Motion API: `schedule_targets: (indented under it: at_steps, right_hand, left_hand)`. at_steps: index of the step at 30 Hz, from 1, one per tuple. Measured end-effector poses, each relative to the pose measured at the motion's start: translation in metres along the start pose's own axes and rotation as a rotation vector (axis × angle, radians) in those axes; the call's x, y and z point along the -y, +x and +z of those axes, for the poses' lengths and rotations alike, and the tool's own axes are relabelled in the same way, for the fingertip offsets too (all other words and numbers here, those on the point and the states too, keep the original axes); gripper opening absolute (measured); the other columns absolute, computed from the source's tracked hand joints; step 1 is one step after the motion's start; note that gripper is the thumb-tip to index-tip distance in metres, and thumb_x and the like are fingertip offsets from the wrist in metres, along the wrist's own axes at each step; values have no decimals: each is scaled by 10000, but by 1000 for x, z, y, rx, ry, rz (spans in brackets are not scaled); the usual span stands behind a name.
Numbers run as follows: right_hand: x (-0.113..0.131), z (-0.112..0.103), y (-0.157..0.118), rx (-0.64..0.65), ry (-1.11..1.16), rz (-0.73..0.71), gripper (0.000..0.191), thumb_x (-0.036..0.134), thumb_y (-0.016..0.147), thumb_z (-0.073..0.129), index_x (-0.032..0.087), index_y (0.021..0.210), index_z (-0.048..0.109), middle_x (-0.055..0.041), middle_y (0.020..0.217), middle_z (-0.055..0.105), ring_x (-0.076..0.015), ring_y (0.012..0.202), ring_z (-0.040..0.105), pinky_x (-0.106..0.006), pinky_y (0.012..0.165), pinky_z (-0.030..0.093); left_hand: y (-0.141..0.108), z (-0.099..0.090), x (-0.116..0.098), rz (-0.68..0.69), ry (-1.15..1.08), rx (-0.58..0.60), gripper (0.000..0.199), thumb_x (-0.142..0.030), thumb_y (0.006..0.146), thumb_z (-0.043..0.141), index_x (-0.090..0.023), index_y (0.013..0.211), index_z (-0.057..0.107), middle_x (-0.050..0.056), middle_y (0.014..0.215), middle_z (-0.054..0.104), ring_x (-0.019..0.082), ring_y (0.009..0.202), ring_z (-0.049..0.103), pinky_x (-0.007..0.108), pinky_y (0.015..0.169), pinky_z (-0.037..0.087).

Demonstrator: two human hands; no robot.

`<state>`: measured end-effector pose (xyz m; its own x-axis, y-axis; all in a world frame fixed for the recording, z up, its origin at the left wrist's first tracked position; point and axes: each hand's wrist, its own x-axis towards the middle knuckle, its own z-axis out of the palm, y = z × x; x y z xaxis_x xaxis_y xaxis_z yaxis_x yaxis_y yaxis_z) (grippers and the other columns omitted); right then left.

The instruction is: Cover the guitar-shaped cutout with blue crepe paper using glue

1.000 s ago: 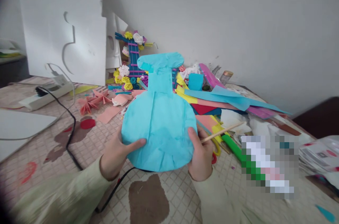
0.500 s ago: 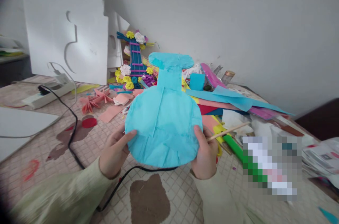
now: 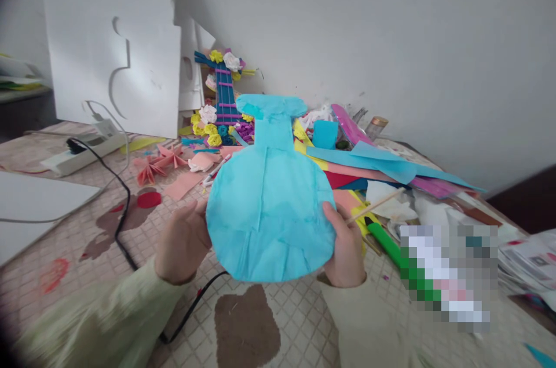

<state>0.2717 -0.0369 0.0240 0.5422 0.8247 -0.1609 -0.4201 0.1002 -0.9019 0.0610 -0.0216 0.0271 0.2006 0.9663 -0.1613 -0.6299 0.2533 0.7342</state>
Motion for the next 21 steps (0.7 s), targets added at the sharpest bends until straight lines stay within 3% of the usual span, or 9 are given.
schedule_targets:
  at_steps: [3, 5, 8, 10, 12, 14, 17, 21]
  right_hand:
    - [4, -3, 3, 114, -88, 55, 291, 337, 595, 715, 185, 837, 655, -42, 783, 697, -230, 724, 649, -336, 600, 520]
    - [5, -5, 7, 193, -190, 7, 299, 359, 628, 698, 189, 869, 651, -43, 808, 686, -215, 710, 638, -321, 591, 509]
    - [6, -10, 13, 211, -277, -163, 291, 449, 741, 588, 220, 917, 625, -15, 877, 638, -141, 650, 589, -248, 529, 460]
    - [10, -16, 16, 182, -319, -351, 323, 515, 817, 454, 261, 975, 576, 20, 853, 582, -82, 517, 480, -213, 455, 383]
    - [17, -22, 14, 211, -434, -557, 304, 510, 861, 376, 298, 1026, 518, 31, 829, 539, -79, 490, 417, -219, 462, 357]
    - [25, -24, 8, 317, -655, -739, 216, 422, 876, 410, 293, 1016, 513, 7, 853, 538, -115, 616, 487, -251, 550, 398]
    - [33, -21, -7, 585, -946, -933, 111, 246, 850, 484, 252, 920, 571, -27, 867, 563, -170, 813, 536, -293, 668, 433]
    - [24, -10, -21, 816, -1028, -1096, 153, 124, 828, 497, 205, 889, 613, -45, 846, 575, -155, 779, 559, -284, 671, 466]
  left_hand:
    - [1, 0, -5, -92, -23, 25, 331, -397, 651, 608, -154, 871, 661, 72, 888, 701, 269, 920, 617, 332, 732, 503]
    - [1, 0, -6, -164, -11, -2, 327, -336, 662, 631, -139, 922, 653, 92, 935, 695, 286, 989, 595, 361, 813, 491]
    - [0, 1, -7, -205, 21, -80, 308, -257, 679, 634, -110, 950, 642, 114, 934, 696, 293, 975, 606, 378, 840, 492]
    - [0, 2, -8, -184, 21, -105, 302, -246, 699, 617, -100, 962, 638, 121, 936, 695, 292, 965, 612, 380, 841, 497]
    - [1, 2, -8, -172, 26, -115, 312, -243, 710, 607, -93, 983, 632, 129, 940, 693, 292, 973, 610, 381, 847, 498]
    - [2, 2, -7, -168, 47, -131, 338, -245, 708, 615, -87, 1007, 621, 136, 941, 692, 293, 973, 611, 384, 850, 498]
    - [3, 0, -4, -162, 82, -128, 358, -260, 700, 631, -85, 1012, 615, 139, 930, 694, 291, 932, 628, 390, 836, 505]
    - [3, -1, -2, -141, 132, -156, 302, -275, 697, 636, -101, 944, 635, 120, 867, 705, 279, 839, 655, 391, 777, 529]
